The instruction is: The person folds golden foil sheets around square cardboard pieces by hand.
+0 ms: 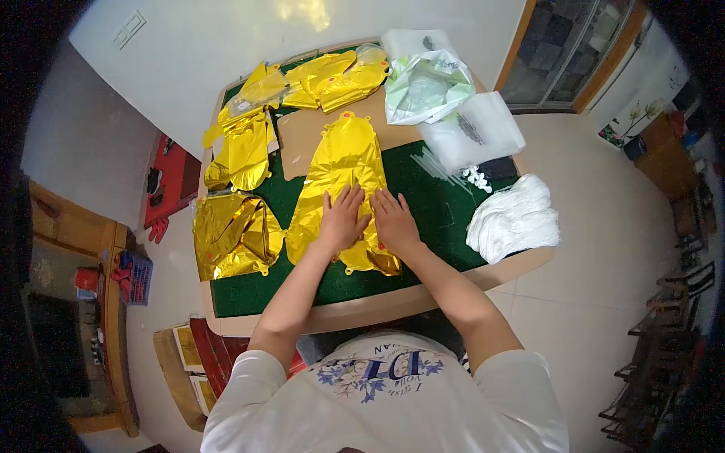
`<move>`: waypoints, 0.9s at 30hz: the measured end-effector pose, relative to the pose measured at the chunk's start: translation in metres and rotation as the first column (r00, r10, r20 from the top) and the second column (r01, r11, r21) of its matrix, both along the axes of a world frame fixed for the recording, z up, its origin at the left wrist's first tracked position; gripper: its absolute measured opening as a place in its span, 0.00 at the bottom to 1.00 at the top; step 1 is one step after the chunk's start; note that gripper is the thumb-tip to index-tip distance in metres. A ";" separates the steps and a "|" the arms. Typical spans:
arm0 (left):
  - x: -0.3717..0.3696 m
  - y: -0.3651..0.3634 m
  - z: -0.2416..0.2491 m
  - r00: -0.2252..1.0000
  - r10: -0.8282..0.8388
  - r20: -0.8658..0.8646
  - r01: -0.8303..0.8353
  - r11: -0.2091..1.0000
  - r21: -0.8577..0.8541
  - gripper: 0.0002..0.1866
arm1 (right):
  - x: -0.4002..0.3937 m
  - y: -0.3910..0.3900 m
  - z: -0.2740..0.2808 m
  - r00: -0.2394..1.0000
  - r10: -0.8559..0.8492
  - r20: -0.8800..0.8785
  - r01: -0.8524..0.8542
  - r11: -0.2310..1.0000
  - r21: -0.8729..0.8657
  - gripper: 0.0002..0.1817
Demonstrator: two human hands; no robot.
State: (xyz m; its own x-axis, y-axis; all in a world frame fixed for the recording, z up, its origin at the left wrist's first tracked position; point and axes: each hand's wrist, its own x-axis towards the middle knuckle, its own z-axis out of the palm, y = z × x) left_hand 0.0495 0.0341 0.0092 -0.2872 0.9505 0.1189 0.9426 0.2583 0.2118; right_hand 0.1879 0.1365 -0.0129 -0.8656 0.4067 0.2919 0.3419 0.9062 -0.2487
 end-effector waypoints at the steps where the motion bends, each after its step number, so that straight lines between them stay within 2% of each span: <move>1: -0.003 0.001 0.000 1.000 0.025 -0.005 -0.025 0.999 -0.026 0.34 | 0.000 0.001 0.000 1.000 -0.003 -0.002 0.003 1.000 0.002 0.23; 3: -0.008 0.003 -0.001 0.999 0.050 -0.008 -0.051 0.997 -0.055 0.35 | 0.000 0.000 0.000 1.000 -0.004 0.001 0.004 1.000 0.015 0.22; 9: -0.018 0.009 -0.003 0.996 0.074 -0.040 -0.074 0.997 0.001 0.39 | 0.000 -0.001 0.002 1.000 -0.013 0.004 0.013 1.000 0.009 0.22; 15: -0.022 0.017 0.010 0.992 0.063 -0.113 -0.075 0.991 -0.112 0.40 | 0.000 -0.001 0.004 0.999 -0.014 0.047 0.015 1.000 -0.012 0.23; 17: -0.028 0.019 0.004 0.992 0.045 -0.116 -0.051 0.997 -0.052 0.40 | -0.001 0.000 0.004 0.998 -0.018 0.054 0.018 1.000 -0.015 0.23; 24: -0.028 0.023 0.001 0.976 0.120 -0.180 -0.134 0.989 -0.069 0.37 | -0.001 -0.001 0.003 0.997 -0.015 0.070 0.016 1.000 -0.018 0.25; 26: -0.034 0.034 0.005 0.988 0.047 -0.144 -0.034 0.995 0.091 0.33 | -0.001 -0.001 0.003 0.998 -0.015 0.067 0.016 1.000 -0.014 0.25; 27: -0.036 0.042 0.008 0.988 0.046 -0.145 -0.033 0.995 0.092 0.33 | -0.001 -0.002 0.003 0.998 -0.013 0.067 0.014 1.000 -0.011 0.26</move>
State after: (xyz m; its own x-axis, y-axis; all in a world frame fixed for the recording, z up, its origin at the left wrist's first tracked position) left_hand 0.0131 0.0766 0.0171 -0.2971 0.9225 0.2464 0.9547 0.2818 0.0958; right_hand 0.1873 0.1349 -0.0098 -0.8774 0.4219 0.2283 0.3707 0.8984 -0.2353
